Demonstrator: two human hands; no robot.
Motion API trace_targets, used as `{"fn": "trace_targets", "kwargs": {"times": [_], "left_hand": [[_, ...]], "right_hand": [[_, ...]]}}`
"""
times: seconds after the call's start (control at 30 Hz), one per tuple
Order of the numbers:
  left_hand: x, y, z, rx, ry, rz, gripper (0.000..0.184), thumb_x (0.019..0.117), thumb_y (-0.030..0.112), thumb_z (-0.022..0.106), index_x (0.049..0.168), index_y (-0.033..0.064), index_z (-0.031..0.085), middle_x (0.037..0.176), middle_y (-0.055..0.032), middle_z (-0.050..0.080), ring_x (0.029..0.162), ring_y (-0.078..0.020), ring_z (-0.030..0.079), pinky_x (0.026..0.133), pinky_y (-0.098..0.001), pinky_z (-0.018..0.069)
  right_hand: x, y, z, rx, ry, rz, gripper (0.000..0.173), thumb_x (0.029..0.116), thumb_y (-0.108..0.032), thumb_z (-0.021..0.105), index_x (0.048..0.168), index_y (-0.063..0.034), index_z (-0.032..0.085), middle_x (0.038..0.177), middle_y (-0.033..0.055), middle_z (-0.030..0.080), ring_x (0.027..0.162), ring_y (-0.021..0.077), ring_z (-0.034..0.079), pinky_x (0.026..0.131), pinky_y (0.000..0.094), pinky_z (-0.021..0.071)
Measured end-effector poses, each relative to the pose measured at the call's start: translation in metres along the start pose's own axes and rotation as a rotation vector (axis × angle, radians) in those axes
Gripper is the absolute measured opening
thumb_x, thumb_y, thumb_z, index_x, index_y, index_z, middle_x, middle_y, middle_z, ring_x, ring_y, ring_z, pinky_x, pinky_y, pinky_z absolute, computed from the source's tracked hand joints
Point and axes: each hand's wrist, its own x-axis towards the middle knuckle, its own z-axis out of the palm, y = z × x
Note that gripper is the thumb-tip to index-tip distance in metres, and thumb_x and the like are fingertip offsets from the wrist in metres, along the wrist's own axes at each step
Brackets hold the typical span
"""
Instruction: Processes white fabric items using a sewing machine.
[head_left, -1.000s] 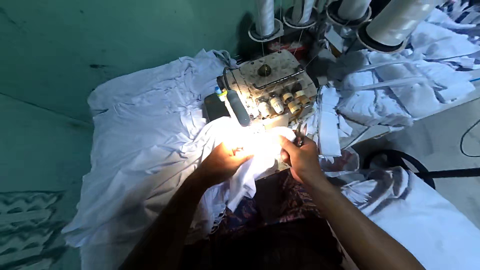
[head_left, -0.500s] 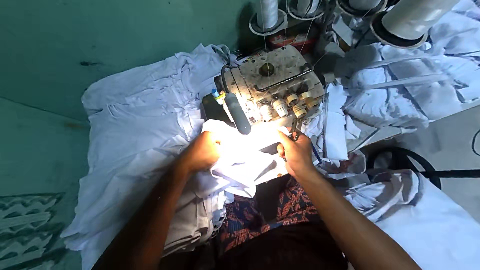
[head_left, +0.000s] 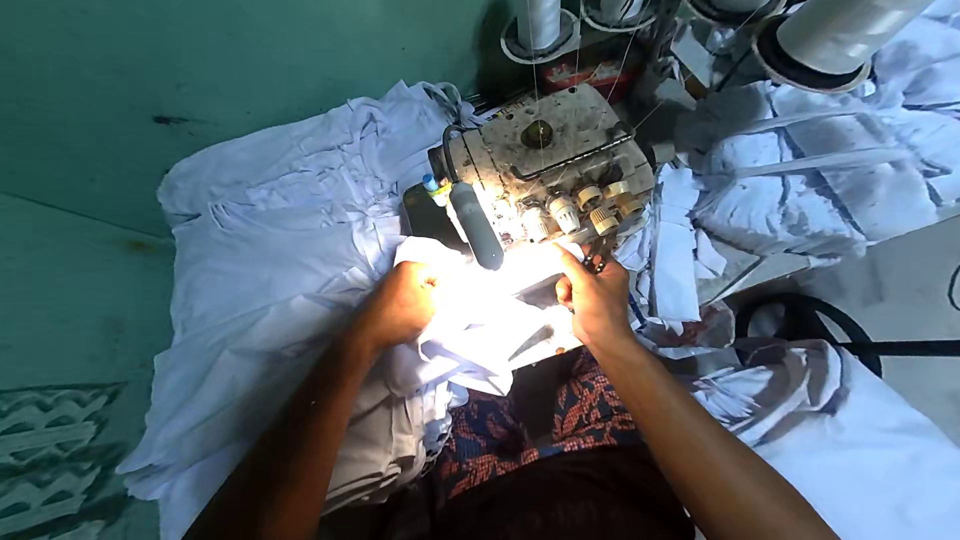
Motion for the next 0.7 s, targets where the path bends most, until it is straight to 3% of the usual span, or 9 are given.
{"fn": "trace_targets", "kwargs": {"times": [0.17,0.27,0.33,0.37,0.43,0.47,0.57,0.63,0.7], "left_hand": [[0.001,-0.005,0.000,-0.039,0.045,0.007,0.029,0.1015,0.010,0.061,0.073,0.0067,0.062,0.059,-0.0058,0.056,0.050,-0.0159,0.052,0.047,-0.0344,0.0444],[0.001,-0.012,0.004,-0.235,0.089,0.004,0.028,0.1029,0.014,0.061,0.076,0.0071,0.063,0.062,-0.0060,0.058,0.051,-0.0151,0.053,0.048,-0.0325,0.0446],[-0.001,-0.011,0.008,-0.497,0.058,-0.021,0.021,0.1020,0.008,0.059,0.081,0.0047,0.063,0.061,-0.0054,0.055,0.048,-0.0116,0.049,0.046,-0.0260,0.0429],[-0.004,-0.007,0.010,-0.640,0.029,-0.037,0.017,0.1017,0.003,0.056,0.085,0.0032,0.061,0.060,-0.0041,0.054,0.047,-0.0092,0.049,0.046,-0.0228,0.0443],[-0.009,0.001,0.013,-0.841,-0.040,-0.074,0.014,0.1044,0.003,0.052,0.093,0.0026,0.060,0.063,-0.0037,0.057,0.049,-0.0092,0.056,0.050,-0.0242,0.0545],[-0.011,0.003,0.014,-0.909,-0.069,-0.084,0.015,0.1058,0.005,0.050,0.095,0.0030,0.060,0.065,-0.0045,0.059,0.051,-0.0104,0.058,0.053,-0.0262,0.0570],[-0.020,0.005,0.021,-1.052,-0.113,-0.078,0.017,0.1077,0.008,0.045,0.095,0.0047,0.056,0.069,-0.0056,0.061,0.056,-0.0131,0.063,0.058,-0.0309,0.0608],[-0.030,0.002,0.025,-1.110,-0.104,-0.042,0.013,0.1057,0.006,0.044,0.098,0.0054,0.055,0.074,-0.0056,0.063,0.063,-0.0151,0.067,0.064,-0.0348,0.0632],[-0.040,0.002,0.031,-1.146,-0.048,-0.009,0.013,0.1008,0.007,0.046,0.097,0.0089,0.058,0.074,-0.0021,0.066,0.064,-0.0127,0.067,0.063,-0.0320,0.0615]], "right_hand": [[0.002,0.004,-0.002,-0.026,0.011,-0.029,0.017,0.0920,-0.016,0.079,0.097,-0.0042,0.068,0.062,0.0078,0.060,0.042,0.0127,0.051,0.041,0.0263,0.0473],[0.002,0.013,-0.012,-0.200,0.004,-0.178,0.017,0.0909,-0.019,0.080,0.097,-0.0065,0.070,0.063,0.0052,0.062,0.044,0.0132,0.054,0.043,0.0293,0.0499],[0.001,0.020,-0.025,-0.495,-0.004,-0.369,0.021,0.0902,-0.025,0.078,0.104,-0.0111,0.071,0.077,0.0000,0.066,0.055,0.0095,0.057,0.052,0.0296,0.0512],[-0.001,0.022,-0.032,-0.636,-0.025,-0.472,0.027,0.0909,-0.029,0.076,0.111,-0.0113,0.071,0.092,0.0012,0.066,0.066,0.0098,0.059,0.059,0.0310,0.0529],[-0.003,0.025,-0.042,-0.797,-0.050,-0.667,0.034,0.0946,-0.034,0.071,0.119,-0.0103,0.073,0.112,0.0075,0.066,0.089,0.0140,0.065,0.074,0.0334,0.0576],[-0.005,0.025,-0.044,-0.802,-0.056,-0.719,0.032,0.0977,-0.035,0.068,0.117,-0.0098,0.074,0.109,0.0073,0.067,0.089,0.0134,0.065,0.075,0.0321,0.0581],[-0.016,0.018,-0.039,-0.650,-0.168,-0.668,0.022,0.1019,-0.026,0.062,0.104,-0.0075,0.073,0.085,-0.0005,0.070,0.072,0.0039,0.065,0.066,0.0236,0.0570],[-0.029,0.010,-0.026,-0.517,-0.312,-0.553,0.017,0.1003,-0.014,0.060,0.101,-0.0025,0.071,0.082,0.0015,0.071,0.071,0.0046,0.068,0.067,0.0241,0.0600],[-0.042,-0.002,-0.010,-0.474,-0.411,-0.394,0.016,0.0972,-0.010,0.058,0.100,-0.0001,0.070,0.081,0.0036,0.071,0.069,0.0068,0.068,0.065,0.0268,0.0595]]}}
